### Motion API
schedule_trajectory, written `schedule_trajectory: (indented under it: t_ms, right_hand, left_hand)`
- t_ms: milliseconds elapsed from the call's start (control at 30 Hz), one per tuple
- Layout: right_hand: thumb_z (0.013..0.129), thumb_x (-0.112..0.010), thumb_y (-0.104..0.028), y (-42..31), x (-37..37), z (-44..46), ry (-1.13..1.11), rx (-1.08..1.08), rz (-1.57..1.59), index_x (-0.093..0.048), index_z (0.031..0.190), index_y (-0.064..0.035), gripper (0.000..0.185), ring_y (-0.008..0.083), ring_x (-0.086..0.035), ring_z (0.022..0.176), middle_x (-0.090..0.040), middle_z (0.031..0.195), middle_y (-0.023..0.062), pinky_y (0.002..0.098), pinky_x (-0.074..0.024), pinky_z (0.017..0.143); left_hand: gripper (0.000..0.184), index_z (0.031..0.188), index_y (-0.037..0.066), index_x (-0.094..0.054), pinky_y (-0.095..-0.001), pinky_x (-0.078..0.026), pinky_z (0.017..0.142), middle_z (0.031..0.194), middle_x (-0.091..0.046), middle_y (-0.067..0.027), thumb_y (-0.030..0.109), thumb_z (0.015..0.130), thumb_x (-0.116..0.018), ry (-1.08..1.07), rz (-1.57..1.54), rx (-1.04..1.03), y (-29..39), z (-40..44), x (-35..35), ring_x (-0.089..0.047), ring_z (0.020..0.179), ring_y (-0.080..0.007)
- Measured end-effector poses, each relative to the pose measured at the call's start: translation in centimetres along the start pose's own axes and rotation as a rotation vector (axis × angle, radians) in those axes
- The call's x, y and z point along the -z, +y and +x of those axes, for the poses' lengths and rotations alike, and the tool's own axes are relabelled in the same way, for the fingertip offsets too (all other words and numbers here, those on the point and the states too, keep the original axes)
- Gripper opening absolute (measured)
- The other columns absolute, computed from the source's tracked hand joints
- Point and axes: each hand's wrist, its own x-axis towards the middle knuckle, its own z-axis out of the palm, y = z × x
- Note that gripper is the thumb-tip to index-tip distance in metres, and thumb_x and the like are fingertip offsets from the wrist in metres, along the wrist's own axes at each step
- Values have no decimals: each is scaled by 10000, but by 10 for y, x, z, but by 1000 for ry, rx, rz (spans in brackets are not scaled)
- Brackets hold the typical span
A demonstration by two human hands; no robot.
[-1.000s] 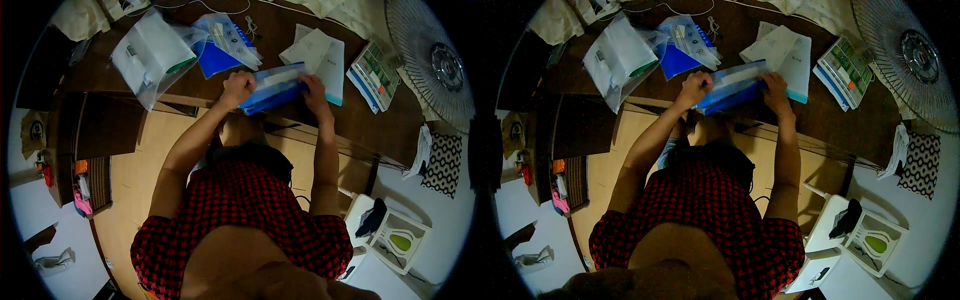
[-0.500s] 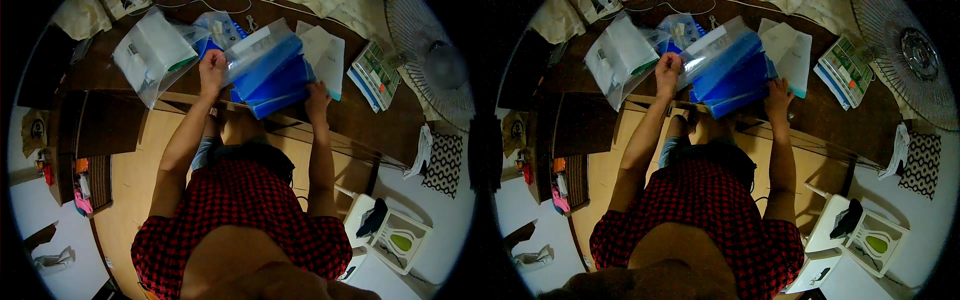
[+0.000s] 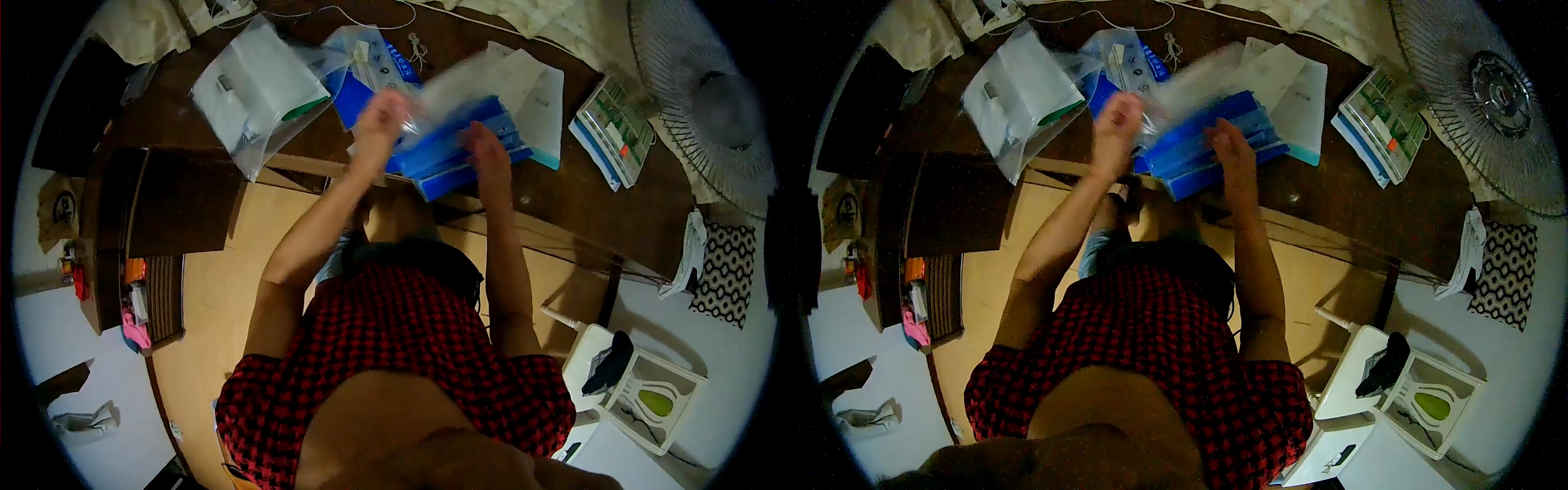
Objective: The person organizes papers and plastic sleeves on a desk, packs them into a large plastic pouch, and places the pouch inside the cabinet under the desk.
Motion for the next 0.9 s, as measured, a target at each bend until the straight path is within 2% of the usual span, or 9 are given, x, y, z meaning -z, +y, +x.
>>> schedule_trajectory:
  t_ms: [33,100,233,433,533,633,733,800,900]
  right_hand:
    - [796,-546,-122,-4,-1,-1,-79,-339,552,-473,1062,-15,297,225,-550,831,-555,978,121,333,-446,695]
    - [788,-539,-108,-6,2,-4,-82,-373,563,-453,1083,-4,325,226,-554,839,-551,983,127,331,-451,688]
    - [770,-490,-65,16,20,-16,76,-376,389,-419,1108,27,357,258,-567,855,-545,980,167,335,-460,664]
    - [763,-478,-57,32,56,-24,78,-404,481,-434,1081,35,334,272,-584,846,-572,897,163,338,-480,672]
    - [750,-444,-74,42,66,-23,17,-421,618,-431,1094,21,358,284,-556,896,-531,1016,163,387,-444,730]
    - [756,-440,-122,42,68,-25,-30,-469,647,-423,1118,7,385,299,-526,956,-532,1018,158,406,-409,805]
    - [766,-436,-143,49,69,-21,-133,-474,802,-401,1170,-12,426,306,-491,1011,-517,1056,161,409,-382,853]
    - [771,-436,-153,45,68,-23,-159,-468,874,-391,1190,-20,442,307,-482,1023,-507,1078,163,405,-381,856]
    - [780,-439,-167,31,65,-24,-191,-457,1001,-380,1214,-27,459,312,-468,1040,-488,1116,166,395,-381,859]
  left_hand:
    - [70,874,76,-529,-234,-388,604,745,-510,5,101,810,-542,-178,139,-7,-3,-14,-9,-468,652,-111]
    - [124,882,62,-538,-311,-416,617,814,-558,-70,92,766,-571,-426,375,-386,-28,-46,-29,-535,726,-220]
    - [170,886,44,-546,-366,-423,671,870,-567,-131,80,723,-579,-624,506,-540,-20,-64,-42,-540,817,-304]
    - [303,1020,87,-552,-381,-354,838,1019,-546,-121,111,721,-597,-350,956,-342,-46,-17,-2,-491,952,-295]
    - [274,965,94,-564,-422,-367,804,1019,-524,-118,92,691,-574,-82,1264,-508,-25,-4,4,-482,963,-312]
    - [282,987,119,-564,-397,-397,781,1016,-537,-123,104,705,-571,51,1359,-410,-27,6,11,-508,924,-301]
    - [239,964,109,-574,-365,-434,709,909,-574,-129,111,725,-564,-108,1164,-224,-63,21,36,-550,810,-289]
    - [166,912,92,-585,-335,-453,640,789,-582,-136,120,752,-546,24,1089,-305,-71,28,42,-564,692,-278]
    - [101,855,54,-579,-273,-463,636,770,-602,-63,116,803,-518,-29,479,214,-58,44,52,-579,713,-183]
